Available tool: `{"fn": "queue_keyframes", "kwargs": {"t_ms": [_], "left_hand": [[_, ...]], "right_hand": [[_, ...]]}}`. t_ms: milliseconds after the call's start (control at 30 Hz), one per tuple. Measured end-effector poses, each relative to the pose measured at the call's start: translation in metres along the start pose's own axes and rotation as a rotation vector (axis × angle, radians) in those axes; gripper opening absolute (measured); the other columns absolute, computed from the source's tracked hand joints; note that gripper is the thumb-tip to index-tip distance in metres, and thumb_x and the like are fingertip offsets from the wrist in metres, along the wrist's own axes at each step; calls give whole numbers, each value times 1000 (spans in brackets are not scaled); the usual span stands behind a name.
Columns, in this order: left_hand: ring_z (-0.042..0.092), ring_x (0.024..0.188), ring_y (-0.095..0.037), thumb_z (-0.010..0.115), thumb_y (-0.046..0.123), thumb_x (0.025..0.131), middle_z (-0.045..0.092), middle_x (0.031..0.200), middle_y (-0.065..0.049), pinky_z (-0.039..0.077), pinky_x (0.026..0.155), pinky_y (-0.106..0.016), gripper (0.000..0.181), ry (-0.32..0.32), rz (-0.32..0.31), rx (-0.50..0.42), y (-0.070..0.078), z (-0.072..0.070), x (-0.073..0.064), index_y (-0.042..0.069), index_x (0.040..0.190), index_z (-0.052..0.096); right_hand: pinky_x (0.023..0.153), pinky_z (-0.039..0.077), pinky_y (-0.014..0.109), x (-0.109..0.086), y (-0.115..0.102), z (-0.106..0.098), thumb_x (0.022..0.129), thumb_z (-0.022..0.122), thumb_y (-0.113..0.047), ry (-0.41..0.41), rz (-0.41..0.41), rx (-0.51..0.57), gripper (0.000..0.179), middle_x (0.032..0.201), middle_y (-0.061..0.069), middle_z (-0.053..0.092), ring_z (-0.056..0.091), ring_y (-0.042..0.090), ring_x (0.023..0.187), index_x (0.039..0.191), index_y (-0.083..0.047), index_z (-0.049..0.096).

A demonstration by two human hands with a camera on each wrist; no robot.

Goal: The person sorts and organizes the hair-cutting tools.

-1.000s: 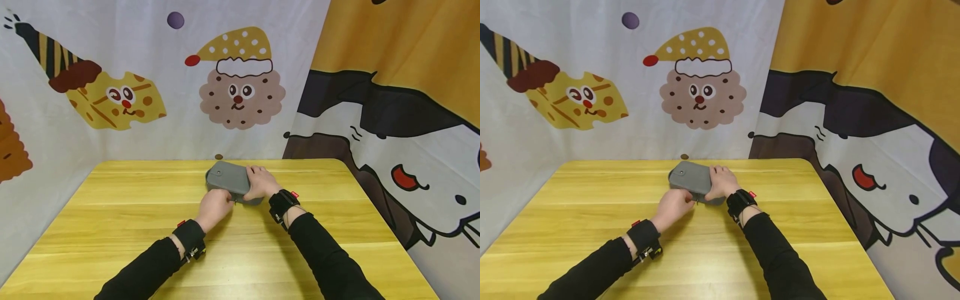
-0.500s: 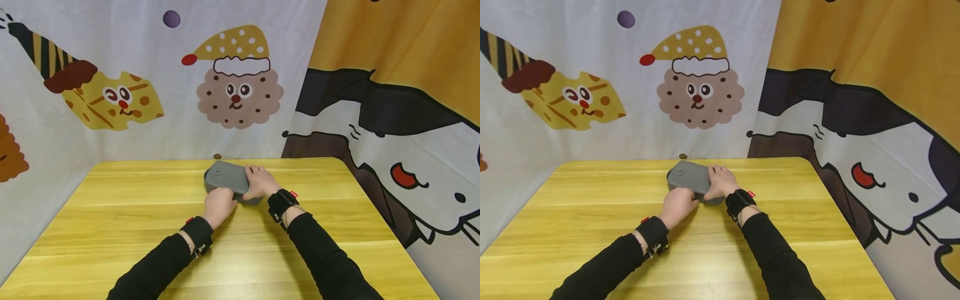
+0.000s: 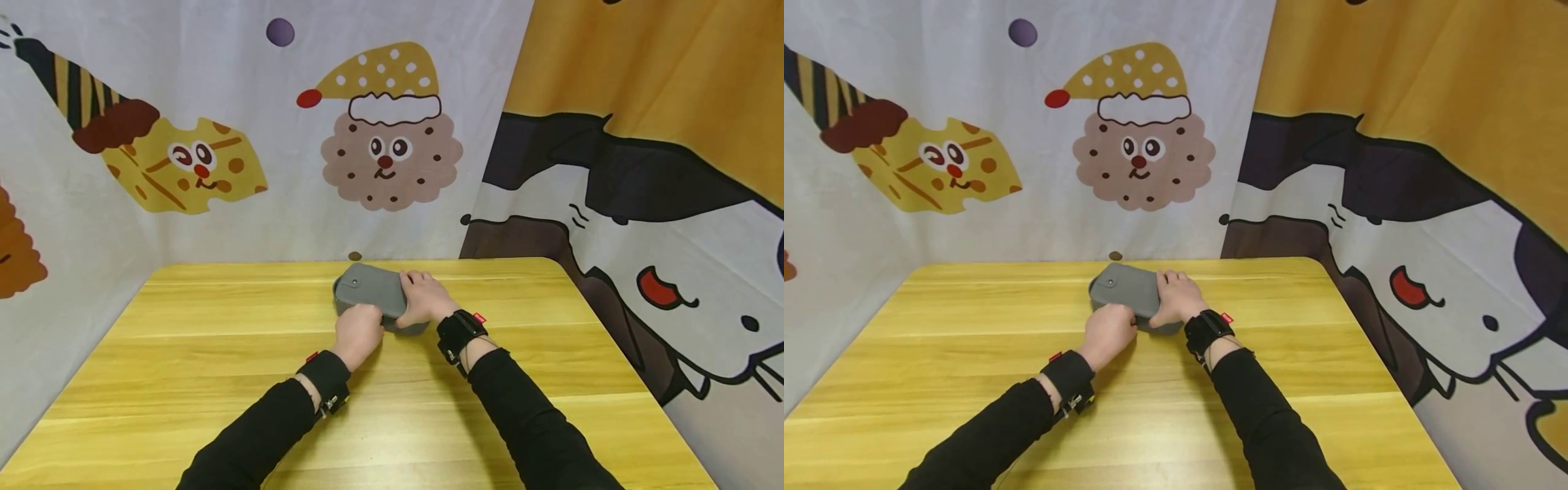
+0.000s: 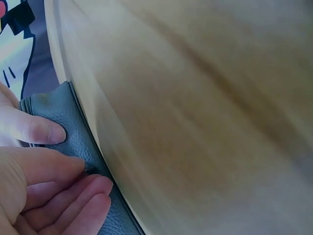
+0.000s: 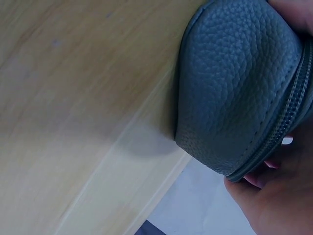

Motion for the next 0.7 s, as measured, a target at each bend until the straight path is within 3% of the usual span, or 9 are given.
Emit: {"fn": "queue_keyframes", "kwargs": {"t_ms": [167,367,533,700], "left_hand": [[47,48,-14,69,2,83,41,50,4,36,45,-28,41,6,1,-47,-3,-1,-1,17,53,45],[29,47,-13,63,-1,83,30,50,5,20,48,-27,42,-24,-52,-202,-9,-2,-4,18,53,39],[29,46,-12,61,-3,84,33,53,4,20,49,-26,36,-4,-73,-309,-10,-6,-8,16,59,43],[36,50,-12,62,-5,84,44,59,1,28,51,-26,27,35,-61,-367,-10,-7,-11,12,66,50]], "right_hand": [[112,33,46,0,0,1,73,80,-56,-3,-1,0,115,155,18,32,33,38,139,157,-4,20],[112,32,47,0,0,1,74,79,-56,-5,-4,4,115,156,19,31,32,38,139,157,-3,20],[113,31,48,0,1,1,74,79,-56,-12,-1,6,115,156,19,30,30,39,140,157,-3,20],[113,32,47,1,2,2,74,79,-57,-13,0,0,116,156,19,30,30,38,141,157,-3,19]]}}
Point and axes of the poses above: each hand's wrist, its own x-axis towards the middle knuckle, its own z-axis out of the palm, y = z × x, the point moved 5 cm from there along x, towards the middle knuckle
